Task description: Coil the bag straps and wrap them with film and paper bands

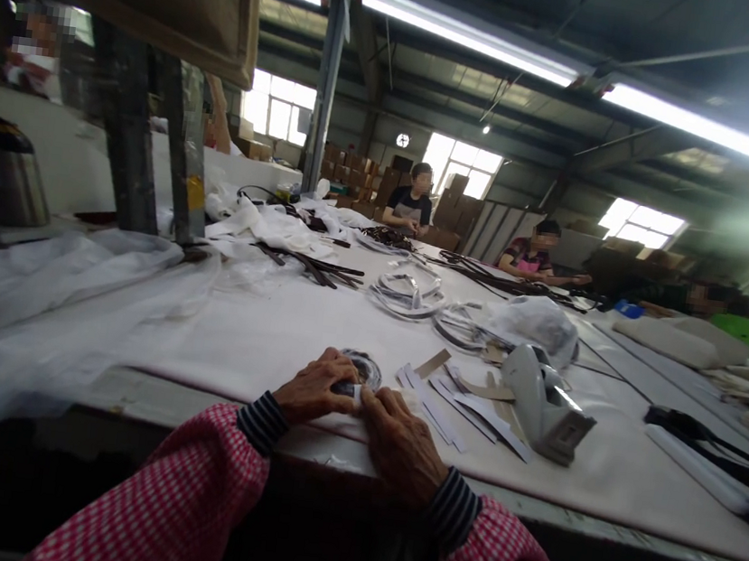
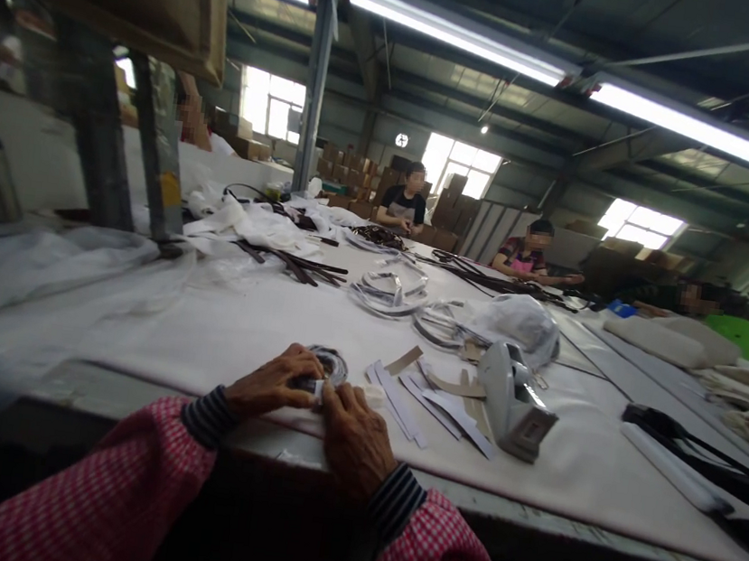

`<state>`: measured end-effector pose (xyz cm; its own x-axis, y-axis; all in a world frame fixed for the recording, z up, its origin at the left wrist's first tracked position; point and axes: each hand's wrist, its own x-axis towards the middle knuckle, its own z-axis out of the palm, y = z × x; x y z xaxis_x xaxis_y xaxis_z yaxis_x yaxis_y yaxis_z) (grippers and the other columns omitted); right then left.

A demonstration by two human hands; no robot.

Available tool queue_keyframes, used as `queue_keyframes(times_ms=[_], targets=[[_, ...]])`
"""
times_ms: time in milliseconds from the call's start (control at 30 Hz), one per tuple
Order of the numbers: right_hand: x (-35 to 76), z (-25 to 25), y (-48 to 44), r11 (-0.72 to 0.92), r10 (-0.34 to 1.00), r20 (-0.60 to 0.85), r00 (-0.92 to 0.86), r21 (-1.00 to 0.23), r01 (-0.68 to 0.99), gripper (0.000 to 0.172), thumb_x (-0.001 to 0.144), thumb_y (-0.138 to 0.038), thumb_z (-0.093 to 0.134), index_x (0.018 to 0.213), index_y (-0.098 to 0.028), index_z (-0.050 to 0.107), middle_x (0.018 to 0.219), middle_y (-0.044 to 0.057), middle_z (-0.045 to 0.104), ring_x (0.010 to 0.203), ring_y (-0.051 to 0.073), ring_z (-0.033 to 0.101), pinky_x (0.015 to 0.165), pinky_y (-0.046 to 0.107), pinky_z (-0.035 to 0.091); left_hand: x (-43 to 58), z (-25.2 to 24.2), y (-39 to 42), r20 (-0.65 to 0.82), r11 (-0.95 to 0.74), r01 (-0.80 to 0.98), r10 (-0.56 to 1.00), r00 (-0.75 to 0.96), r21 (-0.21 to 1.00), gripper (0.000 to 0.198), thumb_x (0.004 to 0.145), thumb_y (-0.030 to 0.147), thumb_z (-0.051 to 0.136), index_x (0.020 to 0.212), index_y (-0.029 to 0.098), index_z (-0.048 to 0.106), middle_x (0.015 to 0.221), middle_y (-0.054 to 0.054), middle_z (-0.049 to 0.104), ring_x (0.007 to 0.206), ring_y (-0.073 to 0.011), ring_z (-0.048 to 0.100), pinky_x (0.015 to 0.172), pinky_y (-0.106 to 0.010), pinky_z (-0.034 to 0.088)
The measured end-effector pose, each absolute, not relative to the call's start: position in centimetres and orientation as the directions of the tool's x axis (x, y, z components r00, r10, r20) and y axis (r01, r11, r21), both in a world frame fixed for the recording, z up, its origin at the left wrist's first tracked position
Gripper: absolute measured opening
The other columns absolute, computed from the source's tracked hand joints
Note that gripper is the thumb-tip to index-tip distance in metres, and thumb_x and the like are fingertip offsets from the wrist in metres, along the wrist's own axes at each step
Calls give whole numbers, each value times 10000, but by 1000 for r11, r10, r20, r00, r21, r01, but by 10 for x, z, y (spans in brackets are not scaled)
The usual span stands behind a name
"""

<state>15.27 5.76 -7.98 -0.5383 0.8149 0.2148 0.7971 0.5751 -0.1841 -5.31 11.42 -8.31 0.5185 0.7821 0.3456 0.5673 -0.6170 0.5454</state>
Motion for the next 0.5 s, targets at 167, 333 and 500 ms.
queue_keyframes(times_ms=[167, 333, 500], targets=[[156, -78, 61, 569, 822, 226, -522, -326, 755, 489, 936, -125, 472, 1415, -218, 490, 1177, 89, 583, 1101, 232, 549, 948, 352, 488, -49, -85, 112, 397, -654, 570, 755, 521, 497, 102, 875, 290, 647, 936, 210, 665, 1058, -63, 690, 1111, -268, 533, 995, -406, 451], [163, -71, 51, 573, 819, 240, -521, -372, 730, 551, 874, -122, 590, 1407, -243, 518, 1188, 78, 599, 1107, 239, 560, 964, 364, 490, -51, -101, 118, 484, -744, 518, 668, 566, 422, 137, 908, 337, 592, 943, 226, 666, 1035, -73, 689, 1074, -283, 577, 983, -446, 479], [229, -39, 35, 580, 783, 493, -378, -360, 731, 425, 892, -171, 636, 1305, -265, 614, 1208, 59, 618, 1116, 220, 577, 980, 350, 470, -61, -138, 155, 595, -783, 522, 607, 527, 337, 198, 841, 429, 649, 991, 313, 705, 1060, -31, 723, 1053, -277, 635, 908, -369, 547]])
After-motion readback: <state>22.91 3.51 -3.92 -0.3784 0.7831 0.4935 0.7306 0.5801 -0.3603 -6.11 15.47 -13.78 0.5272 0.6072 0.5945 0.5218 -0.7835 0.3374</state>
